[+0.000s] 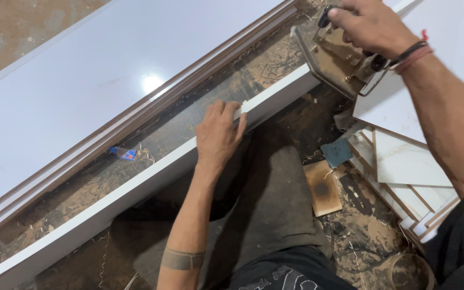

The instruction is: The person sits on the workshop floor and applies white edge banding tape to the raw edge of a long board, pressing it with a heated hand iron. They then run a sanding block along the banded edge to smooth it, reposition the board, and handle additional boards and tape pieces.

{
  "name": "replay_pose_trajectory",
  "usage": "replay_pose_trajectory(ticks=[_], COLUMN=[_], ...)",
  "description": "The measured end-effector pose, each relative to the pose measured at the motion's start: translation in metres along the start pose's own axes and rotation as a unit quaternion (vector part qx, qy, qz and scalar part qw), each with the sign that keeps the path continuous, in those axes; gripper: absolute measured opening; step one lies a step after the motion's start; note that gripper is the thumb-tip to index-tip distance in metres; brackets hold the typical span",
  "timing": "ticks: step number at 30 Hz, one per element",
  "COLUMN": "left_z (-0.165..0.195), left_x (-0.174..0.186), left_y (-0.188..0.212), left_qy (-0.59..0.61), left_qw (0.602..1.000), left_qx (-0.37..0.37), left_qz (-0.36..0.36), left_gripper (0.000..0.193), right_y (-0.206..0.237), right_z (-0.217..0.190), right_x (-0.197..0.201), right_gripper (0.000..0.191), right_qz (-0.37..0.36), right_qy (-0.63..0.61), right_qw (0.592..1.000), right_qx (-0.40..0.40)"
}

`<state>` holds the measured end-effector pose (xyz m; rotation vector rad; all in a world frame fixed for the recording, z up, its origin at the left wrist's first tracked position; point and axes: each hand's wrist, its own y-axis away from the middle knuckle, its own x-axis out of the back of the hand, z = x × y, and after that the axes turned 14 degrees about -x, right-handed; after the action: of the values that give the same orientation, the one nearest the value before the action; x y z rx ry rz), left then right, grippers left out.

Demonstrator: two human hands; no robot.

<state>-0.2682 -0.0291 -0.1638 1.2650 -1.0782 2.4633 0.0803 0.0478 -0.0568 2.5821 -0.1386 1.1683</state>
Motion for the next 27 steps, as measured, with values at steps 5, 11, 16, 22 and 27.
replay_pose_trajectory(ticks=[5,11,16,22,27], left_z=[-0.002,-0.011,-0.029,-0.049,-0.050], left_x=[0.001,0.018,0.057,0.101,0.108], left_y=[-0.001,0.015,0.060,0.104,0.107], left_qy=[0.014,0.008,-0.032,-0.082,-0.096], left_qw=[1.000,1.000,0.999,0.996,0.995], left_qx=[0.008,0.020,0.023,-0.001,0.003], left_qz=[-0.005,-0.001,0.005,0.019,0.012], left_gripper=[0.023,0.022,0.022,0.021,0.022], right_y=[0.005,0.034,0.065,0.090,0.085], right_z=[-0.038,-0.086,-0.130,-0.171,-0.159], right_x=[-0.035,-0.092,-0.144,-0.182,-0.168], right_gripper=[0.041,0.045,0.043,0.032,0.027], right_qz=[-0.003,-0.039,-0.094,-0.262,-0.275], right_qy=[0.096,0.139,0.111,0.007,-0.036], right_qw=[0.995,0.986,0.977,0.957,0.951], right_qx=[0.018,0.085,0.154,0.123,0.134])
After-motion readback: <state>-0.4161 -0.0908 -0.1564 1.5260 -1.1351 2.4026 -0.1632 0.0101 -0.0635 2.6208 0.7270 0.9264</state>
